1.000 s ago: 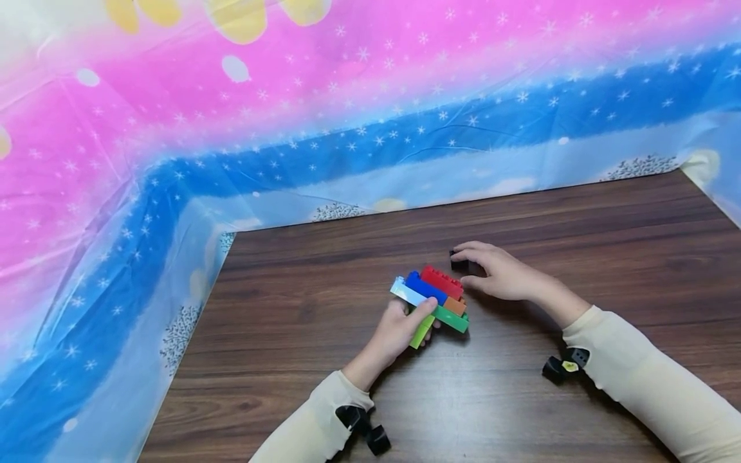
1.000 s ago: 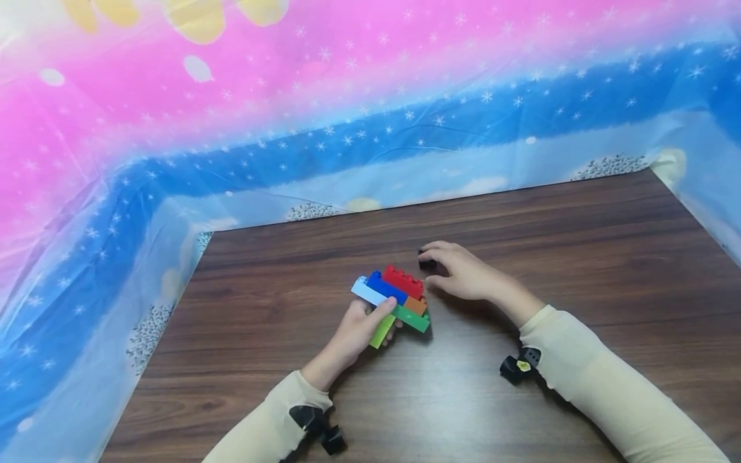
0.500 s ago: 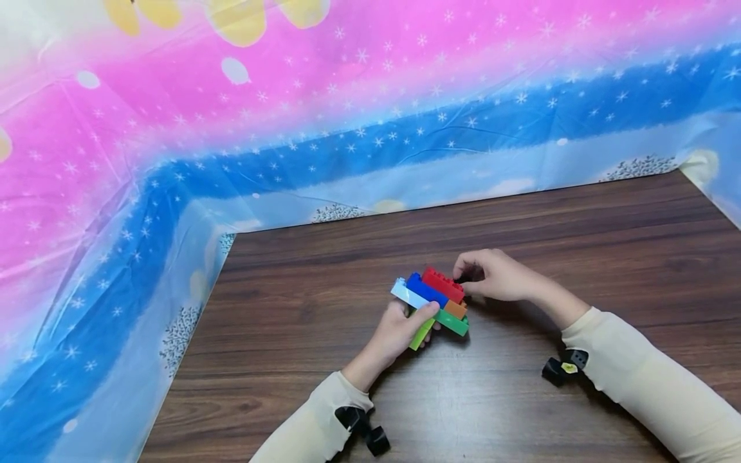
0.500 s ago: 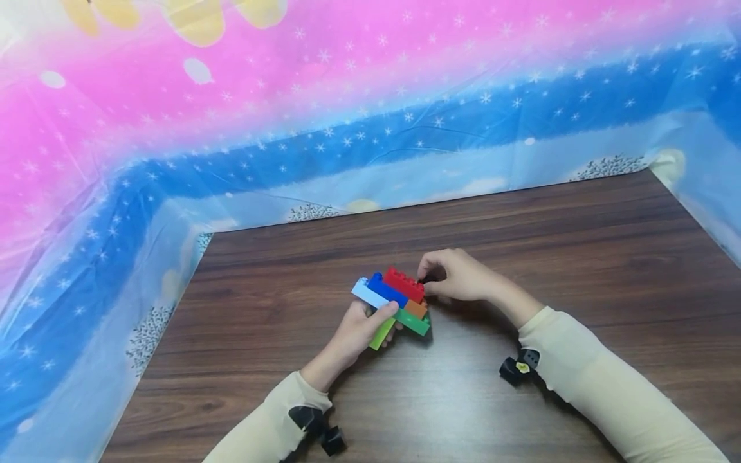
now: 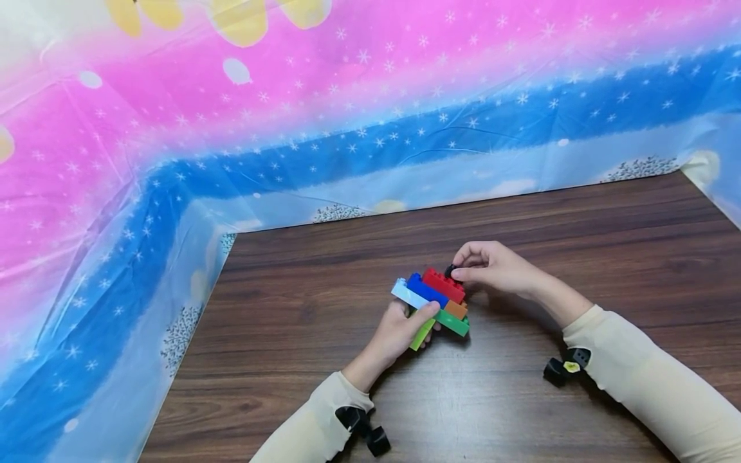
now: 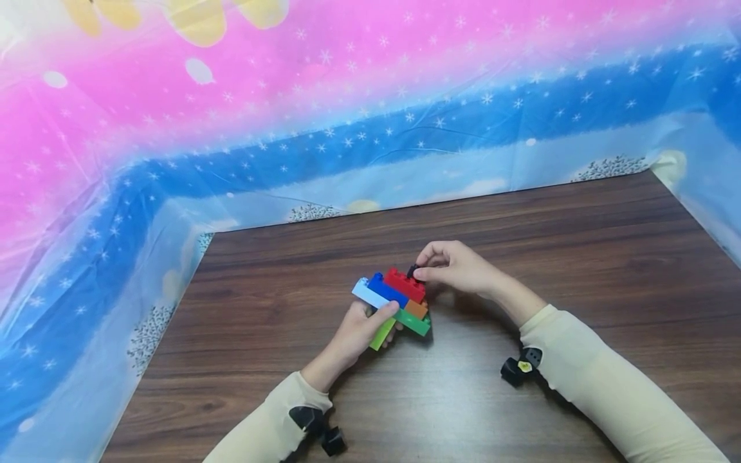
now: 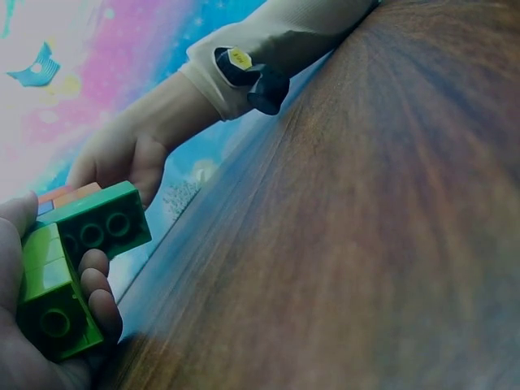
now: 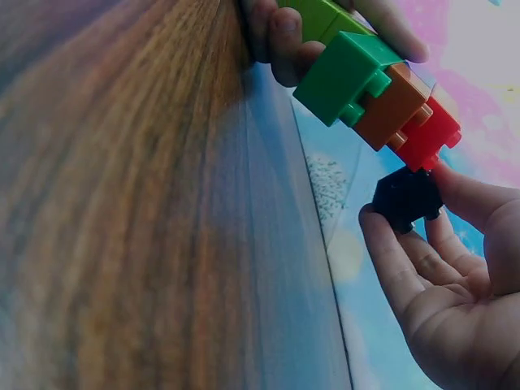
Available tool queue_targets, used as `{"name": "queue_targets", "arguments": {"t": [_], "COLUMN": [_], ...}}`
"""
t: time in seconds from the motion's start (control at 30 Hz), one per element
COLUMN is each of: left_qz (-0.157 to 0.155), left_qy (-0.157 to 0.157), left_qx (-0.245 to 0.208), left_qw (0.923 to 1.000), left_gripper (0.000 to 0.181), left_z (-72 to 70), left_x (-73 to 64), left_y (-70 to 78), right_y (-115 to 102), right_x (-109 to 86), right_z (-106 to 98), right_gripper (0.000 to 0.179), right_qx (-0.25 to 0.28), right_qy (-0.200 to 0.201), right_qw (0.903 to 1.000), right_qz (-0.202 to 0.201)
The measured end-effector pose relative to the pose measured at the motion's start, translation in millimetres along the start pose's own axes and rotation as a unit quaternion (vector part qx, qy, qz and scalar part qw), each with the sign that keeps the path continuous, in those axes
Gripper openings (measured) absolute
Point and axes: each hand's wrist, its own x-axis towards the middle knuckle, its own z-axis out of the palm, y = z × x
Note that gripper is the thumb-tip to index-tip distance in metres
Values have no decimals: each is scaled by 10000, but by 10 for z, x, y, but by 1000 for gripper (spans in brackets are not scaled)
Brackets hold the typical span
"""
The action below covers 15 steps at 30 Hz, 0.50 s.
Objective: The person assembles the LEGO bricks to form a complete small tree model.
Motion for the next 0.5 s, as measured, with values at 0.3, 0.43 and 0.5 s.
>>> {"name": "queue_targets", "arguments": {"t": [0.3, 0.43, 0.5], "left_qz": [-20, -31, -35], "left_qy": [22, -15, -28], "left_qx": [69, 94, 110], "left_qw": [10000, 9999, 9999], "left_gripper": [36, 37, 37], "left_z": [-7, -2, 0], "left_x": [-7, -2, 2], "left_y": [-8, 0, 7], "right_y": [18, -7, -16], "right_x": [8, -15, -16], "right_z": [-2, -5, -2], "right_gripper": [22, 19, 17], "right_qx": [412, 657, 771], "right_qy": [306, 369, 366], "right_qw": [9987, 9971, 9963], "right_qz": [74, -41, -83]}}
